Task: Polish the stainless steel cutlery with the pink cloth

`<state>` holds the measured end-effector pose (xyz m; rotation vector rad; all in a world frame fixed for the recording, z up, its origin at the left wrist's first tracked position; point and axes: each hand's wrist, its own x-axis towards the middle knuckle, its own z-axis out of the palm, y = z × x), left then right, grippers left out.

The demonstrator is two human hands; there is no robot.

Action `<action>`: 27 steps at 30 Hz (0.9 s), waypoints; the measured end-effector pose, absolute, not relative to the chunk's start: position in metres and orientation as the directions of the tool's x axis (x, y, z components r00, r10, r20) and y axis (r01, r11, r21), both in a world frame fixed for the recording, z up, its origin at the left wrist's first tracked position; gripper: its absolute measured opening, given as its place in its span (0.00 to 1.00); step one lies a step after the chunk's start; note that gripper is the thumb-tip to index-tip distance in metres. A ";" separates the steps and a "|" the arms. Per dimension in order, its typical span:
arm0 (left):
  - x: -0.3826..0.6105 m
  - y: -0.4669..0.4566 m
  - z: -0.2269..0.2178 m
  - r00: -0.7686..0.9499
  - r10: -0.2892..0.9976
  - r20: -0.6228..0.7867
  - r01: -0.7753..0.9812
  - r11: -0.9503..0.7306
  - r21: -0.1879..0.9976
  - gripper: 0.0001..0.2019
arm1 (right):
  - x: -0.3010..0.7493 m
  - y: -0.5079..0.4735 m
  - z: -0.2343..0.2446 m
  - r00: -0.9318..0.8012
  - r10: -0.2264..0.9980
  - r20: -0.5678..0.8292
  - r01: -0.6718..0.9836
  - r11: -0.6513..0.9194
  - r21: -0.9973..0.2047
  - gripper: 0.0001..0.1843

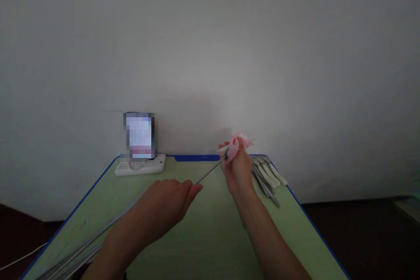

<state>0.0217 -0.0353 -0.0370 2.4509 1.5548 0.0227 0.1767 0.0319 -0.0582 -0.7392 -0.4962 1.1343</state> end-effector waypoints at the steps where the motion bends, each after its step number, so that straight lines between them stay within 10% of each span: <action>1: 0.023 -0.033 -0.040 0.422 0.900 -0.108 0.898 -0.399 0.187 0.29 | 0.166 0.026 -0.063 0.326 0.945 -0.019 -0.612 0.195 -0.766 0.13; 7: 0.028 -0.023 -0.056 0.370 0.928 -0.038 0.922 -0.362 0.137 0.24 | 0.126 0.004 -0.080 0.088 0.995 -0.054 -0.509 -0.002 -0.861 0.19; 18: 0.038 -0.039 -0.041 0.387 0.915 -0.110 0.910 -0.361 0.205 0.25 | 0.195 0.047 -0.062 0.346 0.933 -0.098 -0.713 0.194 -0.673 0.04; 27: 0.004 -0.031 -0.032 0.525 0.845 -0.100 0.617 -0.297 0.728 0.17 | 0.200 0.043 -0.046 0.421 0.901 -0.101 -0.767 0.294 -0.570 0.05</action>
